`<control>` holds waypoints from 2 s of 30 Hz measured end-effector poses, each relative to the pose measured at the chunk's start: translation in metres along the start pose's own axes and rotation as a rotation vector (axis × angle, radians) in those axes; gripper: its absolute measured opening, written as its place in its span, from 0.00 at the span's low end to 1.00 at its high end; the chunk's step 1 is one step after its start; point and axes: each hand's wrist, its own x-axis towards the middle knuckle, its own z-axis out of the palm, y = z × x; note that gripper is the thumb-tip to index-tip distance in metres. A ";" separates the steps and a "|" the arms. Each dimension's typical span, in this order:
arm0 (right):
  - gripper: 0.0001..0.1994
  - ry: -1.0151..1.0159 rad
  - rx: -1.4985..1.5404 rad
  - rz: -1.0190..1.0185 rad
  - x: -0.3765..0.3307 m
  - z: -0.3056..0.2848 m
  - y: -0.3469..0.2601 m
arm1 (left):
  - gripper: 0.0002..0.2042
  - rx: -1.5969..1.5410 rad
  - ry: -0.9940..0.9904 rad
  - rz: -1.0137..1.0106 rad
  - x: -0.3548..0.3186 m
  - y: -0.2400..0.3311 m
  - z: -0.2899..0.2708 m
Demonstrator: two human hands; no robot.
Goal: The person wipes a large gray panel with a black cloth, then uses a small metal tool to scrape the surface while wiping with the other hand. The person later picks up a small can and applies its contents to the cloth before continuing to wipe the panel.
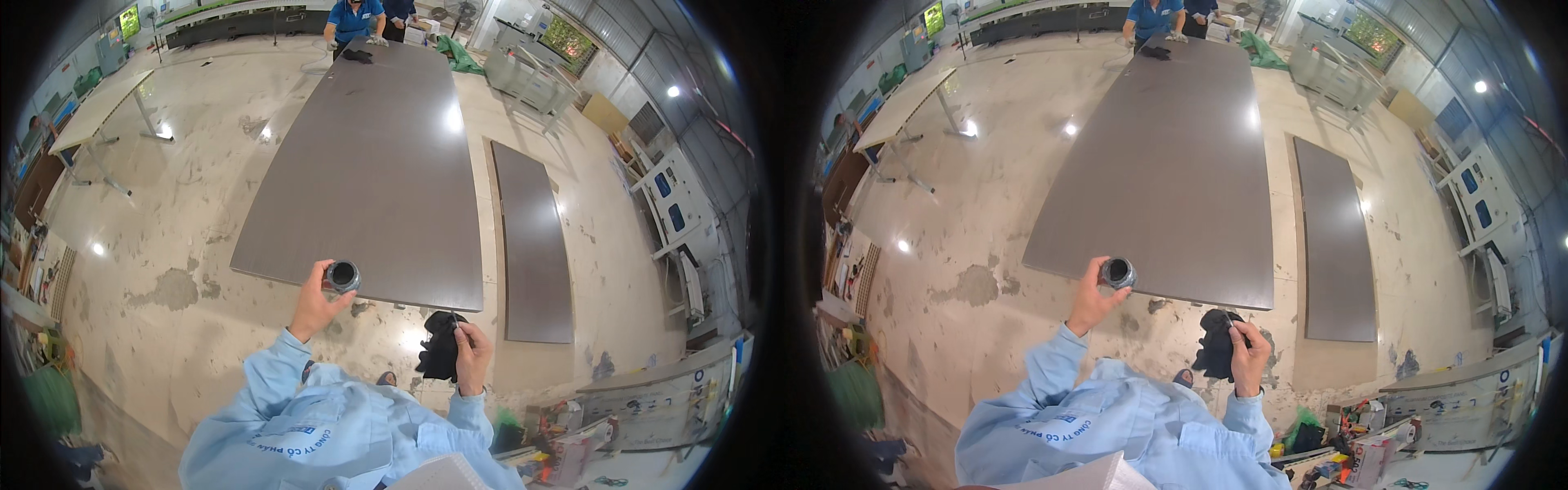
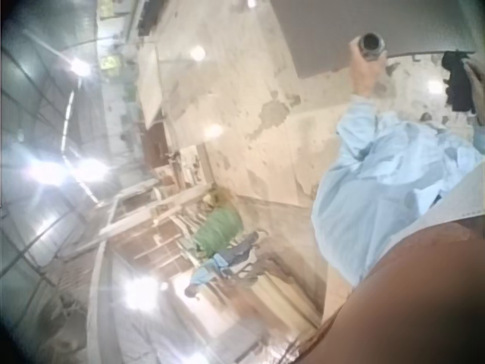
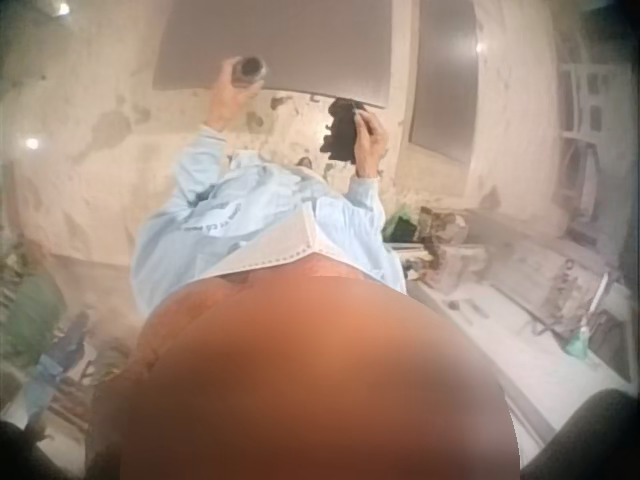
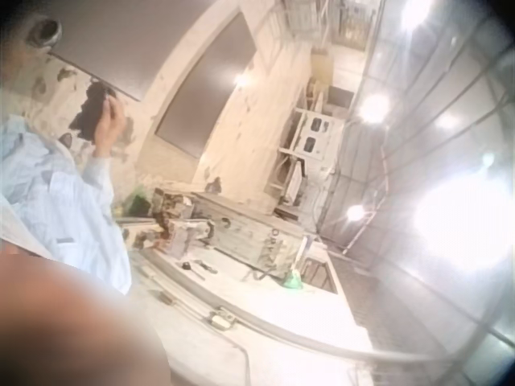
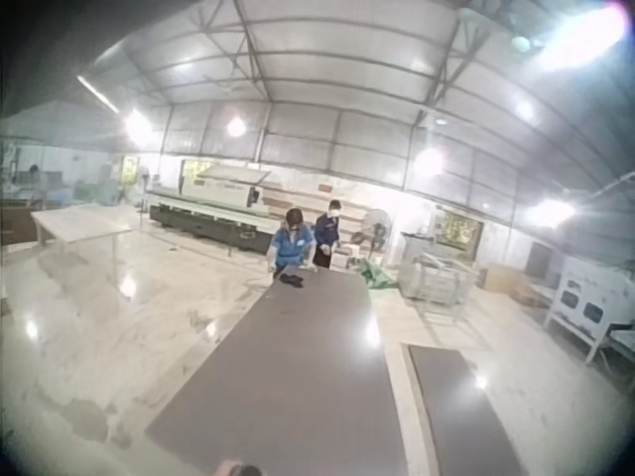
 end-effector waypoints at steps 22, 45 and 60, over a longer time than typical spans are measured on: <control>0.04 -0.285 -0.590 -0.543 0.058 -0.003 -0.096 | 0.30 0.329 -0.206 0.177 0.000 0.043 0.079; 0.01 -0.523 -0.995 -0.725 0.062 0.055 -0.071 | 0.33 0.439 -0.194 0.298 -0.013 0.031 0.077; 0.04 -0.434 -0.629 -0.416 0.068 0.011 -0.064 | 0.32 0.364 -0.146 0.197 -0.017 0.020 0.079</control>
